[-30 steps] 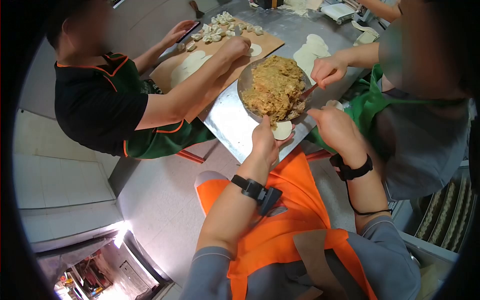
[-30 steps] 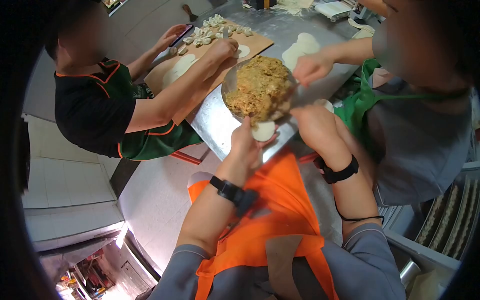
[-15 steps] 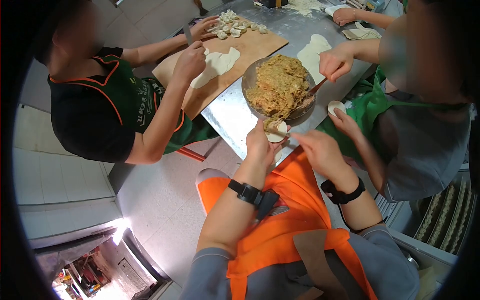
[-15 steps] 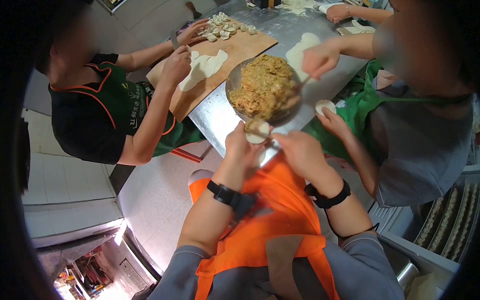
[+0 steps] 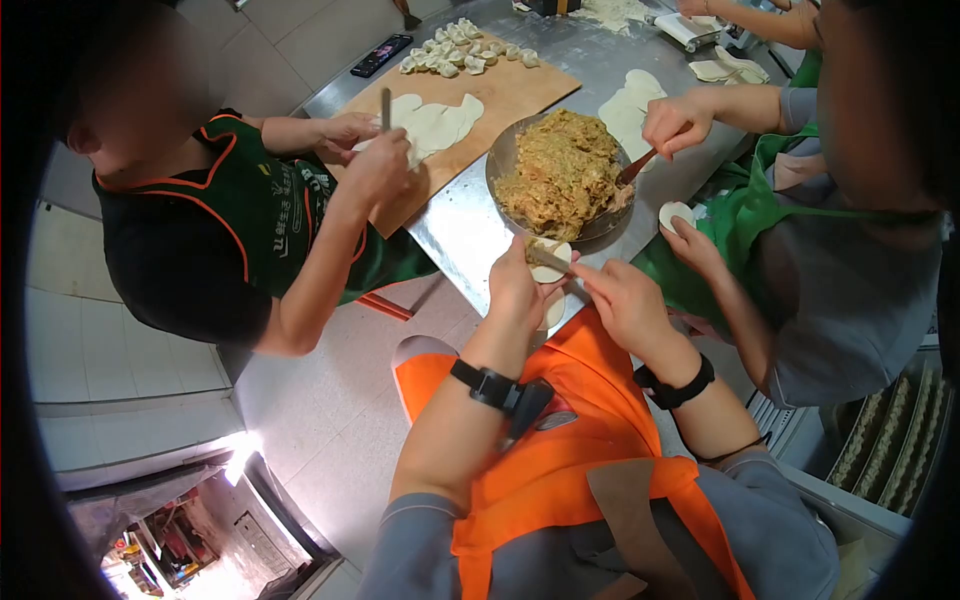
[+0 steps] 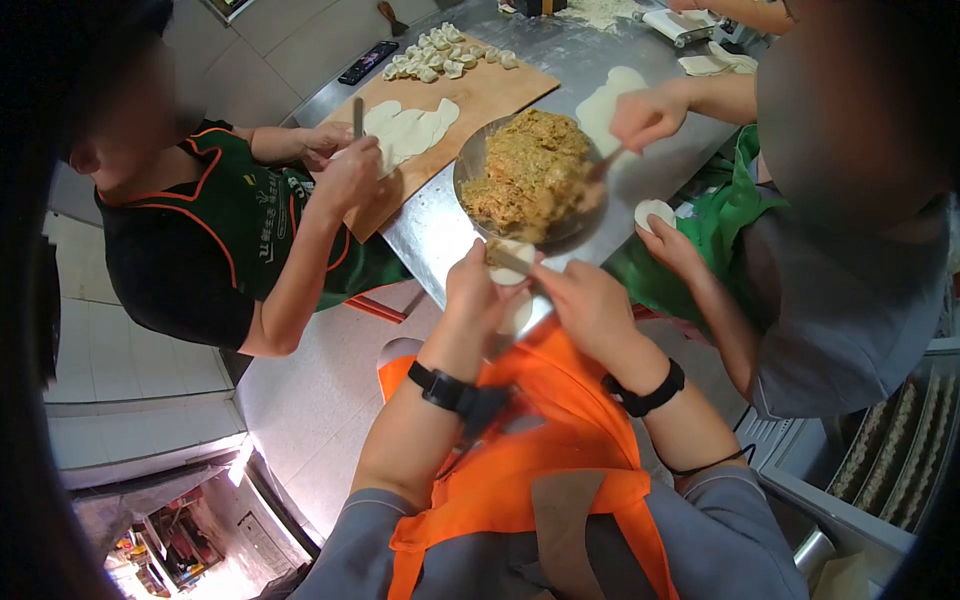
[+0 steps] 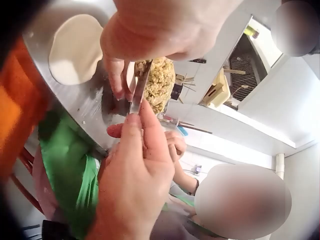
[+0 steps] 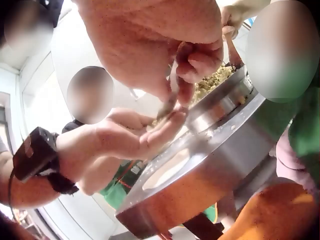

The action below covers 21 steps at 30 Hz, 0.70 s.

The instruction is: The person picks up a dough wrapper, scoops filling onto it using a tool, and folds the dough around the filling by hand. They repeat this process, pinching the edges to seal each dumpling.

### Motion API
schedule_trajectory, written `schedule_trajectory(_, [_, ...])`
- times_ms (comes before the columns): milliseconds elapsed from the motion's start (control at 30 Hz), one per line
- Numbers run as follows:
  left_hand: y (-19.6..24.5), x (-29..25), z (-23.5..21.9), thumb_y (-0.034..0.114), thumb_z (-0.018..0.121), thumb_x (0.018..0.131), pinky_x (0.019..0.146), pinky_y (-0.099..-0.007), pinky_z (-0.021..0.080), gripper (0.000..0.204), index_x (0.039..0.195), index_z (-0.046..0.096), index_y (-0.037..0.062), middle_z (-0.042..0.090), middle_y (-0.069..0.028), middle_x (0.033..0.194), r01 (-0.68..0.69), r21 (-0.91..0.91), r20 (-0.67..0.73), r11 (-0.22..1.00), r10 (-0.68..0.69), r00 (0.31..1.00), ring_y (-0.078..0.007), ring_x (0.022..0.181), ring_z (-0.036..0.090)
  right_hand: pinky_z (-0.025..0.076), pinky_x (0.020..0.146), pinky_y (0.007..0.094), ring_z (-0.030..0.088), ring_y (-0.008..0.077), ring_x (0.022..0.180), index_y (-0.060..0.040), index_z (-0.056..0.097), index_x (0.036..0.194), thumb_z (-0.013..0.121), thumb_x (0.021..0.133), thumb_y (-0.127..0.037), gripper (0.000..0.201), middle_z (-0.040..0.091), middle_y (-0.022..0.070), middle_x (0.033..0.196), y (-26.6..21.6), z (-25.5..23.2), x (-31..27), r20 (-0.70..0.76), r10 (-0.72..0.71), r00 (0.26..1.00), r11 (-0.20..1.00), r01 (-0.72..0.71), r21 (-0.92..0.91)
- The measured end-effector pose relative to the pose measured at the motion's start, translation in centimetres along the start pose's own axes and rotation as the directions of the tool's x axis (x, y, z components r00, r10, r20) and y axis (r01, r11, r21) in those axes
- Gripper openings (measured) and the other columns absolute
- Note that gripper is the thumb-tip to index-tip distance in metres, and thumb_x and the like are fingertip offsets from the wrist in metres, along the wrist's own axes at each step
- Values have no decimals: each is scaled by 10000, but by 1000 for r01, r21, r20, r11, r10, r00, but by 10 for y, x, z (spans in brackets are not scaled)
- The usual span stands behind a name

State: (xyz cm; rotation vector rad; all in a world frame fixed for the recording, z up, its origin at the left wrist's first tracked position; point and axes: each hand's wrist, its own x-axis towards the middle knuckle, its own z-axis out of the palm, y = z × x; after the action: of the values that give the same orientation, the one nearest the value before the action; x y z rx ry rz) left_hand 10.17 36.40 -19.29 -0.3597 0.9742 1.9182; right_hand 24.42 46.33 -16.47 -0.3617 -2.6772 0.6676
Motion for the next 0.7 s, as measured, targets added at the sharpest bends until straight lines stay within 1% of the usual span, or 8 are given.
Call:
schedule_trajectory(100, [5, -11, -13, 329, 310, 1082, 783, -460, 616, 464, 1238, 486, -71, 629, -239, 1133, -25, -17, -2, 1000, 25, 1000, -349, 944, 704, 453, 614, 398, 573, 309, 701, -116, 705, 1159, 618, 870, -33, 313, 552, 115, 762, -4, -6, -9, 24, -70, 997, 997, 71, -37])
schedule_trajectory(133, [9, -17, -15, 326, 310, 1080, 778, -455, 618, 460, 1235, 490, -68, 633, -236, 1127, -45, 0, 3, 999, 45, 999, -348, 945, 704, 452, 612, 394, 568, 300, 705, -117, 706, 1158, 621, 865, -27, 318, 555, 107, 772, -3, -6, -11, 43, -20, 999, 999, 18, 50])
schedule_trajectory(233, [18, -32, -16, 317, 324, 1070, 751, -432, 629, 449, 1232, 511, -58, 646, -221, 1113, -60, 130, 7, 990, 60, 998, -335, 958, 704, 457, 608, 421, 573, 310, 710, -159, 701, 1144, 620, 836, -65, 332, 534, 109, 740, -13, -12, -3, -100, -34, 994, 987, 49, 153])
schedule_trajectory(333, [16, -38, -19, 352, 351, 1060, 754, -431, 634, 475, 1232, 530, -53, 647, -201, 1129, -46, 216, 45, 975, 37, 998, -335, 973, 700, 452, 601, 419, 569, 300, 705, -147, 711, 1118, 638, 821, -56, 319, 545, 100, 744, -13, -10, 6, -127, -101, 987, 990, 112, 82])
schedule_trajectory(433, [20, -40, -26, 361, 352, 1063, 761, -440, 634, 483, 1237, 529, -53, 637, -194, 1153, -59, 202, 57, 978, 48, 997, -345, 974, 699, 444, 593, 427, 559, 293, 699, -133, 721, 1099, 646, 810, -55, 309, 534, 95, 737, -17, -18, 4, -9, -166, 986, 986, 166, 32])
schedule_trajectory(533, [29, -49, -26, 341, 364, 1067, 771, -448, 633, 465, 1256, 511, -58, 619, -197, 1182, -40, 169, 24, 985, 37, 999, -353, 979, 696, 474, 624, 409, 599, 295, 734, -101, 718, 1105, 636, 842, -57, 280, 605, 103, 783, -22, -29, -1, 58, -119, 991, 992, 121, -37])
schedule_trajectory(633, [29, -52, -26, 309, 372, 1070, 783, -449, 632, 440, 1270, 490, -65, 614, -198, 1188, -46, 93, 46, 995, 42, 998, -360, 975, 696, 501, 650, 365, 646, 291, 740, -58, 706, 1113, 607, 897, -70, 238, 671, 135, 864, -30, -18, -12, 4, 78, 997, 886, -71, 459])
schedule_trajectory(700, [28, -54, -26, 292, 377, 1069, 783, -447, 631, 411, 1257, 492, -56, 614, -200, 1185, -21, 63, 101, 998, 14, 995, -362, 976, 696, 507, 654, 333, 664, 249, 725, -27, 688, 1120, 585, 930, -79, 222, 692, 140, 875, -29, -13, -17, 180, 168, 969, 838, -236, 491])
